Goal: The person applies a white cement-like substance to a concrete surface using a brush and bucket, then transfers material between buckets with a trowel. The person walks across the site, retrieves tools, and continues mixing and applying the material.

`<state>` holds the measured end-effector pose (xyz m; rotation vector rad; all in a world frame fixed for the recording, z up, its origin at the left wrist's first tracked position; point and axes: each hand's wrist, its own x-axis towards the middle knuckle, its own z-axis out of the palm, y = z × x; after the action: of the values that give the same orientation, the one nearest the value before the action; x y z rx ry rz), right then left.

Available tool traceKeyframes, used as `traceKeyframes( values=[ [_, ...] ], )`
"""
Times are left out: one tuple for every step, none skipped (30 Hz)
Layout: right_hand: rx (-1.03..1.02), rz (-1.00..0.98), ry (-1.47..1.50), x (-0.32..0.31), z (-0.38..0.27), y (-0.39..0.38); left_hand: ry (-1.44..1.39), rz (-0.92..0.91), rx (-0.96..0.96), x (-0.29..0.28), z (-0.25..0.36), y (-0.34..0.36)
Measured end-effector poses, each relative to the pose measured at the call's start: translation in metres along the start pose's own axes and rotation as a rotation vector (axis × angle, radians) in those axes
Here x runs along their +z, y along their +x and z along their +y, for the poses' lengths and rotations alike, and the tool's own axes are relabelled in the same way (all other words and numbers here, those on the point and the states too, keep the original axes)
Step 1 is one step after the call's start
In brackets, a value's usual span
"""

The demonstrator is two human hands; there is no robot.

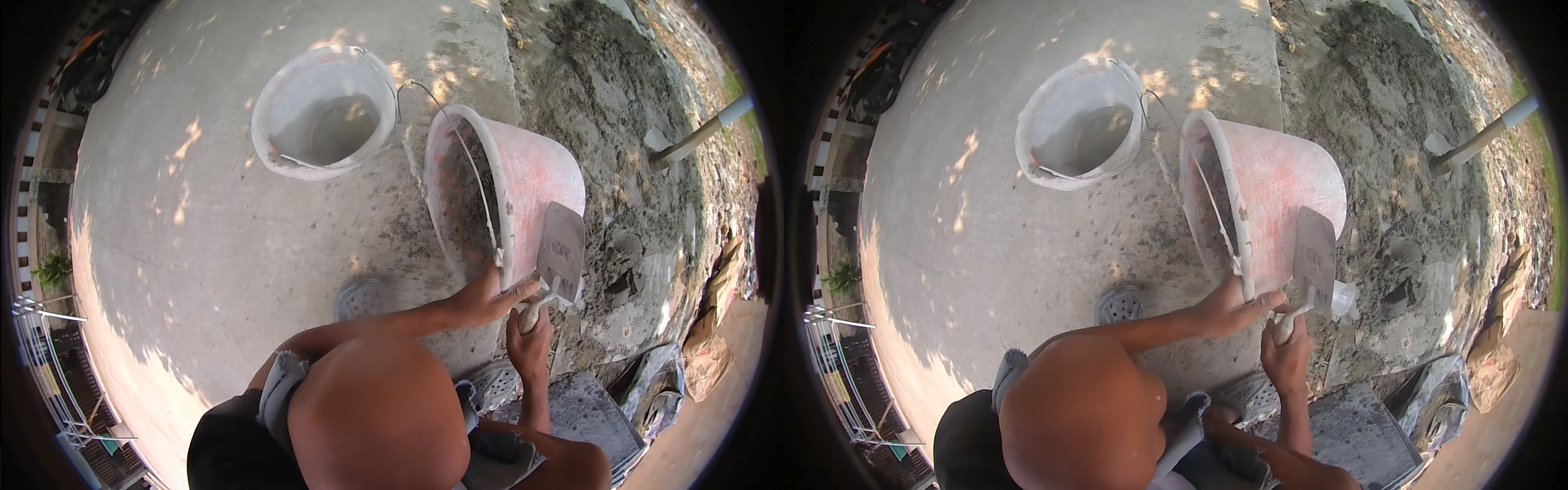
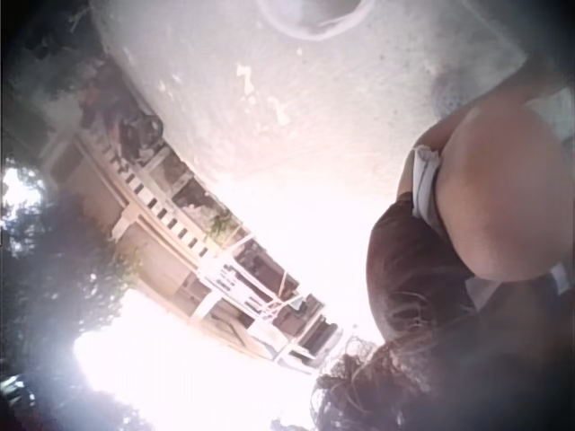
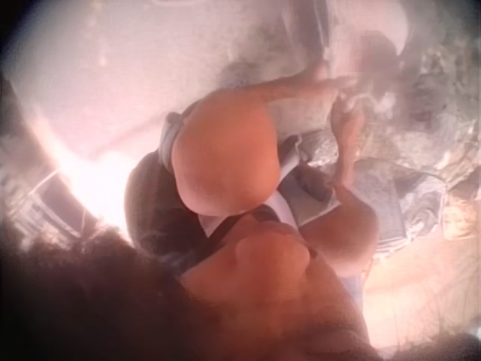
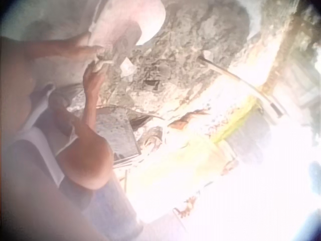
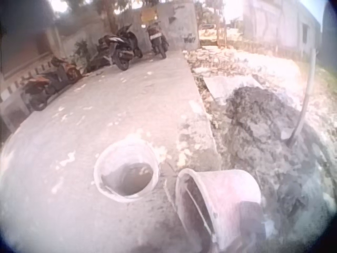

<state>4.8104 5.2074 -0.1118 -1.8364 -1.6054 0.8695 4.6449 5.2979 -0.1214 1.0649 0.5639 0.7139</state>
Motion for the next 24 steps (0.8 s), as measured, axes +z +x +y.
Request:
traceKeyframes(
  values=[
    [-0.073, 0.067, -0.053, -0.008, 0.006, -0.006, 0.013, -0.003, -0.007, 0.002, 0.002, 0.002],
    [-0.148, 0.131, -0.104, -0.014, 0.002, -0.011, 0.027, 0.003, -0.015, 0.001, 0.003, 0.002],
    [-0.089, 0.227, 0.143, -0.023, -0.012, -0.015, 0.085, 0.029, -0.010, 0.000, 0.004, -0.002],
    [-0.006, 0.317, 0.383, -0.030, -0.031, -0.027, 0.104, 0.051, -0.013, -0.003, 0.001, -0.010],
    [0.063, 0.420, 0.610, -0.039, -0.041, -0.030, 0.125, 0.054, -0.008, -0.001, -0.001, -0.011],
    [-0.044, 0.492, 0.768, -0.038, -0.041, -0.028, 0.121, 0.059, 0.001, -0.001, -0.004, -0.011],
    [-0.153, 0.561, 0.925, -0.034, -0.040, -0.023, 0.115, 0.068, 0.007, -0.001, -0.005, -0.011],
    [-0.226, 0.659, 0.922, -0.020, -0.031, -0.017, 0.106, 0.067, 0.017, 0.002, -0.005, -0.009],
    [-0.295, 0.749, 0.917, -0.004, -0.020, -0.011, 0.096, 0.072, 0.022, 0.003, -0.004, -0.007],
    [-0.121, 0.572, 0.633, 0.015, -0.012, -0.013, 0.086, 0.063, 0.011, 0.002, -0.003, -0.007],
    [-0.171, 0.340, 0.292, 0.015, 0.013, -0.012, 0.075, 0.050, 0.001, 0.003, -0.002, -0.006],
    [-0.068, 0.237, 0.242, 0.009, 0.013, -0.016, 0.068, 0.033, -0.033, -0.001, 0.001, -0.010],
    [0.020, 0.124, 0.176, 0.001, 0.013, -0.017, 0.084, -0.002, -0.092, -0.006, 0.004, -0.011],
    [0.253, 0.118, 0.401, -0.016, -0.020, -0.021, 0.111, -0.019, -0.163, -0.014, 0.009, -0.020],
    [0.266, 0.302, 0.568, -0.022, -0.044, -0.023, 0.137, -0.085, -0.260, -0.019, 0.012, -0.020],
    [0.148, 0.415, 0.657, -0.025, -0.048, -0.023, 0.161, -0.018, -0.137, -0.012, 0.006, -0.018],
    [0.015, 0.529, 0.748, -0.030, -0.049, -0.020, 0.203, 0.057, -0.021, -0.005, 0.001, -0.017],
    [-0.126, 0.671, 0.807, -0.039, -0.050, -0.021, 0.186, 0.048, -0.075, 0.001, 0.002, -0.011],
    [-0.182, 0.667, 0.781, -0.035, -0.029, -0.020, 0.171, 0.033, -0.132, 0.002, 0.004, -0.009],
    [-0.277, 0.650, 0.783, -0.011, -0.014, -0.014, 0.156, -0.025, -0.277, -0.003, 0.014, -0.008],
    [-0.078, 0.470, 0.582, 0.005, -0.001, -0.017, 0.140, -0.083, -0.417, -0.008, 0.024, -0.008],
    [-0.105, 0.181, 0.001, 0.006, -0.005, 0.001, 0.067, -0.036, -0.370, -0.015, 0.011, -0.013],
    [0.211, -0.062, 0.163, 0.011, 0.005, -0.005, 0.095, -0.079, -0.297, -0.034, -0.011, -0.026],
    [0.177, 0.043, 0.190, 0.011, -0.005, -0.012, 0.139, -0.098, -0.240, -0.052, -0.019, -0.040]
  ],
)
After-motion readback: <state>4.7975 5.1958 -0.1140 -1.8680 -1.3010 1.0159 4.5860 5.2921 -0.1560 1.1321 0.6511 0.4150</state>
